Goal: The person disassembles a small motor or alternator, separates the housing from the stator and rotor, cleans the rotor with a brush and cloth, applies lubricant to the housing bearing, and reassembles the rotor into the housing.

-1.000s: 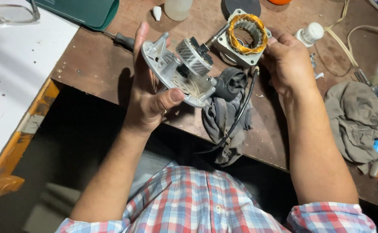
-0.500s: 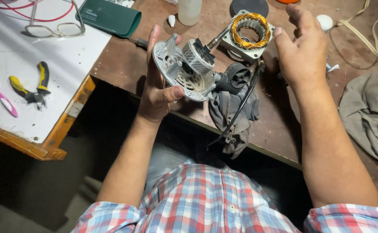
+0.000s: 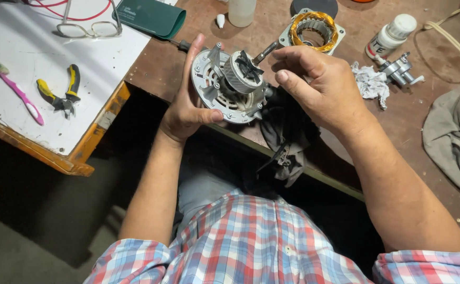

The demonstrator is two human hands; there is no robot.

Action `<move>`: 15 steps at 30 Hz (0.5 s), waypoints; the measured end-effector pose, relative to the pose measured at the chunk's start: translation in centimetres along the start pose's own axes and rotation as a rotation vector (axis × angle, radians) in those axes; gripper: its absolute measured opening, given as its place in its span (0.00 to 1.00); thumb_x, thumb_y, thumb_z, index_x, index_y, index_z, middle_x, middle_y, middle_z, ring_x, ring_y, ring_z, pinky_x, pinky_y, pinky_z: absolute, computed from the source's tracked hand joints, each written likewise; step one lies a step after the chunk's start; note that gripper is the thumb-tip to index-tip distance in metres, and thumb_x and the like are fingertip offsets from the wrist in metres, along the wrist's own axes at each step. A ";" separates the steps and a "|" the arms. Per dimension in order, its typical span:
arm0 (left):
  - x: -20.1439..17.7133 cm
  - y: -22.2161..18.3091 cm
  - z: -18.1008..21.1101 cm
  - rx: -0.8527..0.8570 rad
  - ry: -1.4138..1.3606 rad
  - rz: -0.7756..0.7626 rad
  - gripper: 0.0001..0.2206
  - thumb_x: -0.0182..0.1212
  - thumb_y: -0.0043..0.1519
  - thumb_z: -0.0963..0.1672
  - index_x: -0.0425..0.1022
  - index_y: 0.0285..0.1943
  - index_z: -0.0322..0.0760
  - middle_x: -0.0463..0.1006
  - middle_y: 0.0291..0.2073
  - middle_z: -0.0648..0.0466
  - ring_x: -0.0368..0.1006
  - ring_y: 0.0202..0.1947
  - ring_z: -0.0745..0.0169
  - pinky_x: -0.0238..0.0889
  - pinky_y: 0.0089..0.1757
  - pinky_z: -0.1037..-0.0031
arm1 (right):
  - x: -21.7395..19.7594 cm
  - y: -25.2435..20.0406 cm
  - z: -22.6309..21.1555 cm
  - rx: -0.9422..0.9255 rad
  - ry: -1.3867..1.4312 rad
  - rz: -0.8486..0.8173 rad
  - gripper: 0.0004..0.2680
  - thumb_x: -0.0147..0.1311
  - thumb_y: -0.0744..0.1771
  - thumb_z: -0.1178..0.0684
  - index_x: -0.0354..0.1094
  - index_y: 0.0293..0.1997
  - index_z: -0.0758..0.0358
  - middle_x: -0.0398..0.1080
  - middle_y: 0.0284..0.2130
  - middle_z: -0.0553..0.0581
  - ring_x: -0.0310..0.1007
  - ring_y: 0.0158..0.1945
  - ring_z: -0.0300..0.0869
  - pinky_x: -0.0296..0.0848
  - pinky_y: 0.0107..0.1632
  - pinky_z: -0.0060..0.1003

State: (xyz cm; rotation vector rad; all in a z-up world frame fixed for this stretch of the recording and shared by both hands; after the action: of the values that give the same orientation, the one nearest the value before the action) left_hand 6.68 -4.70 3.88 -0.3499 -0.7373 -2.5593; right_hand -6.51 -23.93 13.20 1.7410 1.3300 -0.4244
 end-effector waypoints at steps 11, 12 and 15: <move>0.4 -0.2 0.1 -0.075 0.080 -0.031 0.64 0.87 0.59 0.44 0.34 0.97 0.43 0.49 0.92 0.35 0.53 0.93 0.39 0.51 0.88 0.50 | 2.0 2.3 1.0 0.268 0.339 0.051 0.06 0.62 0.80 0.52 0.80 0.61 0.62 0.82 0.43 0.51 0.80 0.44 0.33 0.80 0.51 0.26; 0.4 -0.1 0.0 -0.073 0.124 -0.034 0.64 0.88 0.60 0.48 0.35 0.97 0.42 0.48 0.93 0.35 0.52 0.94 0.39 0.49 0.88 0.50 | 2.2 2.4 1.2 0.274 0.304 0.050 0.04 0.65 0.79 0.53 0.79 0.55 0.60 0.81 0.40 0.49 0.78 0.41 0.32 0.78 0.48 0.26; 0.5 -0.1 0.1 -0.084 0.172 -0.004 0.61 0.87 0.60 0.50 0.39 0.96 0.40 0.51 0.91 0.36 0.54 0.92 0.40 0.51 0.86 0.51 | 2.5 2.4 1.2 0.232 0.219 0.065 0.05 0.69 0.79 0.54 0.80 0.49 0.59 0.81 0.38 0.48 0.77 0.41 0.32 0.76 0.48 0.28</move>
State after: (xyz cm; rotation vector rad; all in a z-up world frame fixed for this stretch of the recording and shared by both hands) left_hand 6.21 -4.75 4.16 -0.1520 -0.5689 -2.5901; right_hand -3.13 -23.51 11.77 2.0660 1.4168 -0.3714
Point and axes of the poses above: each hand's wrist, its own y-axis towards the middle knuckle, its own x-axis out of the palm, z = x × y, the point moved 10 cm from there along y, towards the middle knuckle
